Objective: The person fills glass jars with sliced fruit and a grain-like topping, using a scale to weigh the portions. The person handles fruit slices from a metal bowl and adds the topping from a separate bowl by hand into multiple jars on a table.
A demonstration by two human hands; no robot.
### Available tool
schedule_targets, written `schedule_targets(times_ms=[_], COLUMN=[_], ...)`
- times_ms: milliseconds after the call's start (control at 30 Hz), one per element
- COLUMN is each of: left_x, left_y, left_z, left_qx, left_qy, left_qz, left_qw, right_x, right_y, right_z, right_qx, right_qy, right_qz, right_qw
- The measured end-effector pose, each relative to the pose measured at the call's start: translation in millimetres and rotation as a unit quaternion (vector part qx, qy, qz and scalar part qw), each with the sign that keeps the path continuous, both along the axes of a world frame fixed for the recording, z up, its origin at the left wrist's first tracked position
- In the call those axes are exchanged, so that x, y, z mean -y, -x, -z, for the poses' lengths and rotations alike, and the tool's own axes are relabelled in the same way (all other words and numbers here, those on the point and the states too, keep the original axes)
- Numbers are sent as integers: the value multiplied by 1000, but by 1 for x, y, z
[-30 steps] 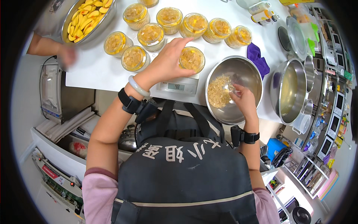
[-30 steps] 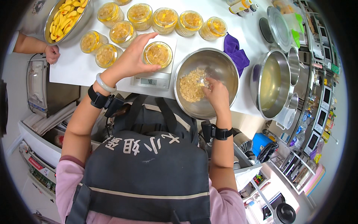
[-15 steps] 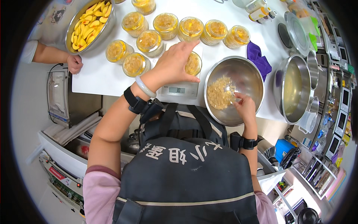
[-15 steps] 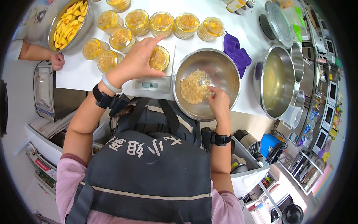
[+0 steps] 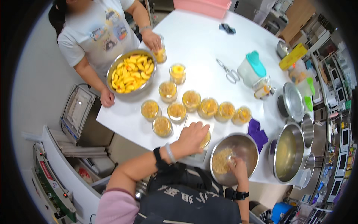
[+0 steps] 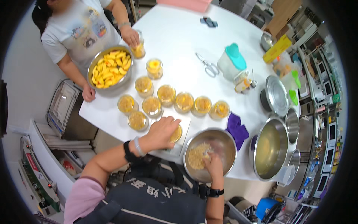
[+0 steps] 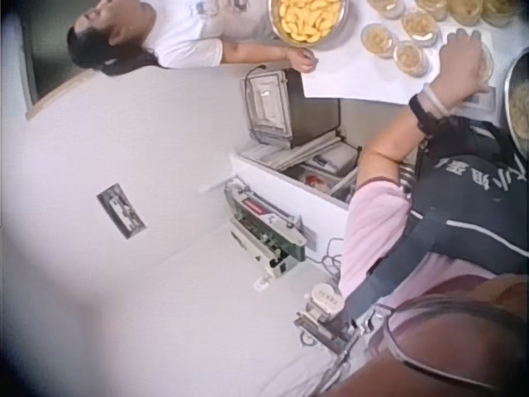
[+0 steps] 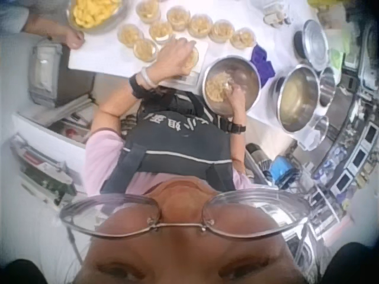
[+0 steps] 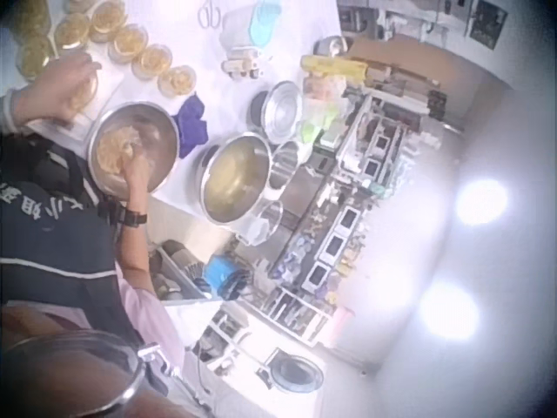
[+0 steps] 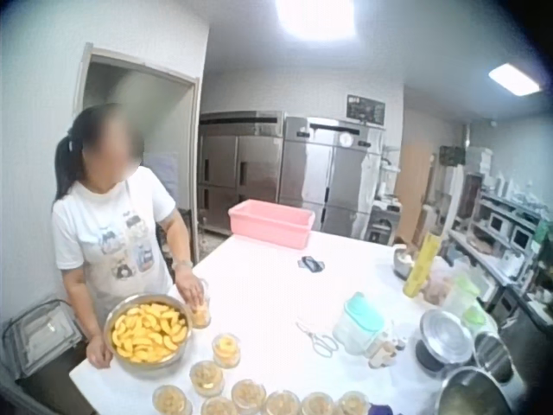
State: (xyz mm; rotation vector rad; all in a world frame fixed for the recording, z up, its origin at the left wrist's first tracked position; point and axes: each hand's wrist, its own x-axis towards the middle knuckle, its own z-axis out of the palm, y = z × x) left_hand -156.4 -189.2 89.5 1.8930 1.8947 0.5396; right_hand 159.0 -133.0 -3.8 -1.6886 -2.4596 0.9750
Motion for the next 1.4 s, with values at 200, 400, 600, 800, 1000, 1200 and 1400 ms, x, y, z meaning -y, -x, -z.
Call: schedule_targets(times_ms=[200,400,600,800,1000,1200,1400], left_x=[35,130,153,122,114,131,83], left_y=[56,127,142,178,167,169,186], left_z=[-58,-11,30,82,91,83,-4], left_qx=[50,-87,-78,-90,-52,59,-53], left_qy=[-74,30,64,-33,28,21,-85], left_qz=[-46,-214,-342,-329,-340,-350,-249], left_qw=[995,973,934,939,939,935,963], right_x=[-20,-28,7,-30,-16,-1,-7], right_y=[5,5,31,20,18,18,20], right_z=[14,76,31,32,22,6,-3], right_qx=[-15,35,15,-13,57,45,91], right_qy=[-82,-33,-96,-50,-35,-28,56], right_qz=[-33,-117,-83,-106,-74,-57,51], right_qw=[996,992,992,993,995,997,993])
